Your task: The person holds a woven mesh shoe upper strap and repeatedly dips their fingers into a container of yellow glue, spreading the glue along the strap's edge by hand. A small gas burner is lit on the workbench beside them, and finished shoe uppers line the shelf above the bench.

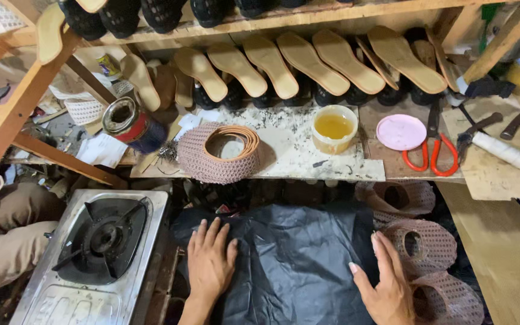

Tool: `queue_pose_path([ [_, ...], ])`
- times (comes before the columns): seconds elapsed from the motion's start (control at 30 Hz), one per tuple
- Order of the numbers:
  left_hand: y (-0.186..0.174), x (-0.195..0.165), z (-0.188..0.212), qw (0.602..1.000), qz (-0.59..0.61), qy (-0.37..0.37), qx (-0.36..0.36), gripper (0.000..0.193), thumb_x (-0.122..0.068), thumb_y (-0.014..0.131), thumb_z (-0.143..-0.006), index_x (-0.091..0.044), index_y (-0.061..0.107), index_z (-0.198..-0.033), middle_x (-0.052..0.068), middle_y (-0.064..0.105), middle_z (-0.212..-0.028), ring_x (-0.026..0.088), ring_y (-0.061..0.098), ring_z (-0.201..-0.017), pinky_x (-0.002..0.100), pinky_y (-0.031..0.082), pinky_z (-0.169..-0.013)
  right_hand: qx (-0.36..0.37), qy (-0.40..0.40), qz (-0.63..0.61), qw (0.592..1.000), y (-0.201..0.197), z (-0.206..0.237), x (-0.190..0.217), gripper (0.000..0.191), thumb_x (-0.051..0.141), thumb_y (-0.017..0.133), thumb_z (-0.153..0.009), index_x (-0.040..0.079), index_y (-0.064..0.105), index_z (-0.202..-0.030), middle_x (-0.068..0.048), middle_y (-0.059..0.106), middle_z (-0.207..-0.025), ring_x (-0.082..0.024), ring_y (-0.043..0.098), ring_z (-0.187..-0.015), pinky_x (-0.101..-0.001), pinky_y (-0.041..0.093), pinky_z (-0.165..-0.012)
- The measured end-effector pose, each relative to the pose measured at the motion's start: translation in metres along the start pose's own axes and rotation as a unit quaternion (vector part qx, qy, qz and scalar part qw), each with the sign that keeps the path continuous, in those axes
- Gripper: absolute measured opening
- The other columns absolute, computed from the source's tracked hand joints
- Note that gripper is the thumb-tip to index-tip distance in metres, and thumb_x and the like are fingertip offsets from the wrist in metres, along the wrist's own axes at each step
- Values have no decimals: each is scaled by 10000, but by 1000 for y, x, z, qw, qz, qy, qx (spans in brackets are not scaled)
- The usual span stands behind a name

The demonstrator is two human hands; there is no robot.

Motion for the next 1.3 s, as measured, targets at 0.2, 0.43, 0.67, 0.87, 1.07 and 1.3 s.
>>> queue_pose_path([
  [0.2,-8,-13,-10,999,10,38,11,463,-320,663,-875,-78,650,-1270,145,587,-1391,387,440,-1374,544,314,-1126,-20,-13,30,999,0,4,-16,763,298,768,-759,9,518,-1419,-215,565,-1403,-376,546,-1303,-431,442,-1065],
  [0.43,-44,-44,-57,988,116,90,-37,533,-218,698,-878,-51,571,-1368,168,628,-1346,375,527,-1299,472,433,-1051,-39,-63,39,997,-1,-1,-8,692,228,774,-763,16,561,-1387,-202,609,-1354,-367,585,-1269,-434,465,-1053],
  [0.67,-41,-51,-117,980,199,0,25,723,-232,707,-902,-72,412,-1543,222,661,-1156,433,615,-1074,493,495,-899,-43,-212,21,976,-8,-38,51,619,141,774,-748,-29,580,-1310,-201,619,-1330,-373,587,-1244,-440,460,-1069],
  [0.87,-32,-46,-129,963,267,37,-22,604,-207,714,-891,-76,508,-1444,241,669,-1207,425,644,-1059,482,515,-889,-8,-231,-19,973,0,-48,81,568,116,765,-756,-30,605,-1281,-188,638,-1311,-356,607,-1217,-424,482,-1034],
  [1.07,-23,-30,-110,922,368,-118,-1,285,-271,694,-971,-35,668,-1128,158,735,-962,299,724,-861,389,570,-806,55,-202,-50,977,11,-25,69,515,98,778,-734,-7,660,-1225,-171,672,-1265,-328,640,-1191,-401,505,-994],
  [1.3,-30,-46,-97,916,396,-41,-48,438,-222,690,-928,-41,597,-1316,139,705,-1022,269,718,-903,367,566,-808,53,-192,-76,977,17,-14,62,489,76,771,-748,-4,667,-1219,-158,701,-1217,-316,678,-1135,-382,524,-969],
])
Point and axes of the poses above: each hand's wrist, its own z-axis away from the middle knuckle, its own y-axis out of the palm, x = y × z, the point moved 3 cm from there along -z, towards the middle knuckle
